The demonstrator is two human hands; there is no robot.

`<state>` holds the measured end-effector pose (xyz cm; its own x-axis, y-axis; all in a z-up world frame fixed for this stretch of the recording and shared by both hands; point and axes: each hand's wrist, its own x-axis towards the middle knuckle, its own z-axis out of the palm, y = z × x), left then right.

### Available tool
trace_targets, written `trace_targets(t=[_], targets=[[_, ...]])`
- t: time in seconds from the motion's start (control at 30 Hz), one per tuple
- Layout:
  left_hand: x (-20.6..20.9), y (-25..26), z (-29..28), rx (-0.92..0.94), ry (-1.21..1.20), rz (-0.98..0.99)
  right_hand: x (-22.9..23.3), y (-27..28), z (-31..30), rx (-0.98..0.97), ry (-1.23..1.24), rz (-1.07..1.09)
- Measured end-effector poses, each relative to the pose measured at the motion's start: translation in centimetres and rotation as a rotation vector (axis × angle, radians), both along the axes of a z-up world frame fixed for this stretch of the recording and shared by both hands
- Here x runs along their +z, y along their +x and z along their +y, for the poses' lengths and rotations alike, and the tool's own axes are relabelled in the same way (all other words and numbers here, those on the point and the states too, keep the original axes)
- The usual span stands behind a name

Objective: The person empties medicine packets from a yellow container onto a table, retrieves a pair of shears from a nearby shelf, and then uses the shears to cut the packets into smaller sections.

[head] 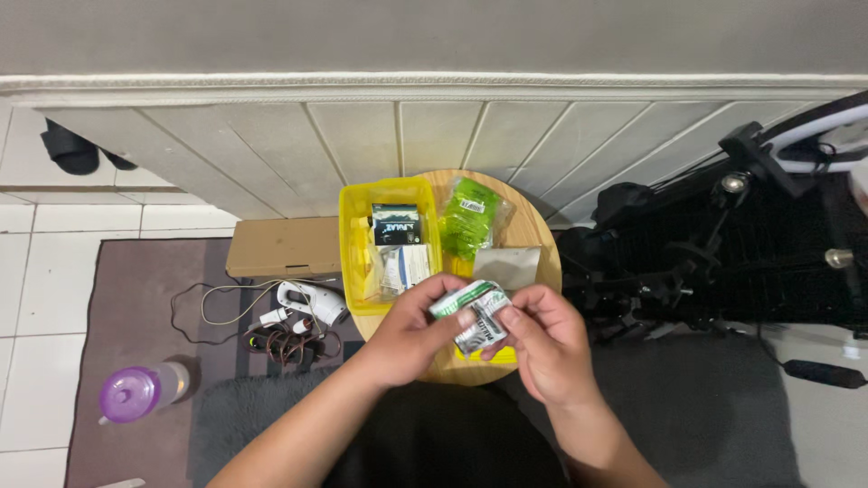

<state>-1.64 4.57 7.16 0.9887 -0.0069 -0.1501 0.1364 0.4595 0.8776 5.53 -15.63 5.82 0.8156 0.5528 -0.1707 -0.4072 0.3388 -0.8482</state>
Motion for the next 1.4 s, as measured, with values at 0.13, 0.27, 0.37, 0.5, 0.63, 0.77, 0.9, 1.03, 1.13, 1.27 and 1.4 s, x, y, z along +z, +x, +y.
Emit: trace_targets(t=[0.13,0.27,0.37,0.5,0.63,0.77,0.9,1.03,1.13,1.27,1.4], targets=[[-0.9,0.7,-0.2,0.076,0.025,0.027,-0.2,0.1,0.3,0.026,0.032,0.045],[-1.1,1.4,0.4,-0.001,-0.061,0.057,-0.2,0.8,0.3,-0.019,0.047,0.062],[-0.9,1.7,0.9,0.035,0.023,0.103,0.3,1.2,0.0,-0.067,0.055,0.085],[-0.1,1.5,0.6,0.161,0.435,-0.009,1.2,1.2,-0.1,-0.043,0.088,0.059],[-0.4,1.7,1.1,0.132,0.409,-0.009,1.3,2.1,-1.0,0.126,-0.023,0.029],[-1.5,2.2,2.1,0.064,0.125,0.095,0.4,2.3,-0.8,0.155,-0.095,0.014],[-0.9,2.4,3.7,0.005,-0.051,0.105,0.6,2.1,-0.4,0.178,-0.065,0.074],[1.8,2.8,4.1,-0.104,0.016,0.187,0.7,2.3,-0.2,0.179,-0.057,0.060],[3.2,3.3,3.4,-0.094,0.302,0.171,0.6,2.7,-0.4,0.139,-0.059,0.040],[4.2,3.1,3.1,-0.009,0.653,0.080,0.5,3.1,-0.8,0.117,-0.066,-0.009],[5.7,3.0,3.6,0.032,0.978,-0.066,0.5,3.5,-1.1,0.191,-0.191,-0.033]])
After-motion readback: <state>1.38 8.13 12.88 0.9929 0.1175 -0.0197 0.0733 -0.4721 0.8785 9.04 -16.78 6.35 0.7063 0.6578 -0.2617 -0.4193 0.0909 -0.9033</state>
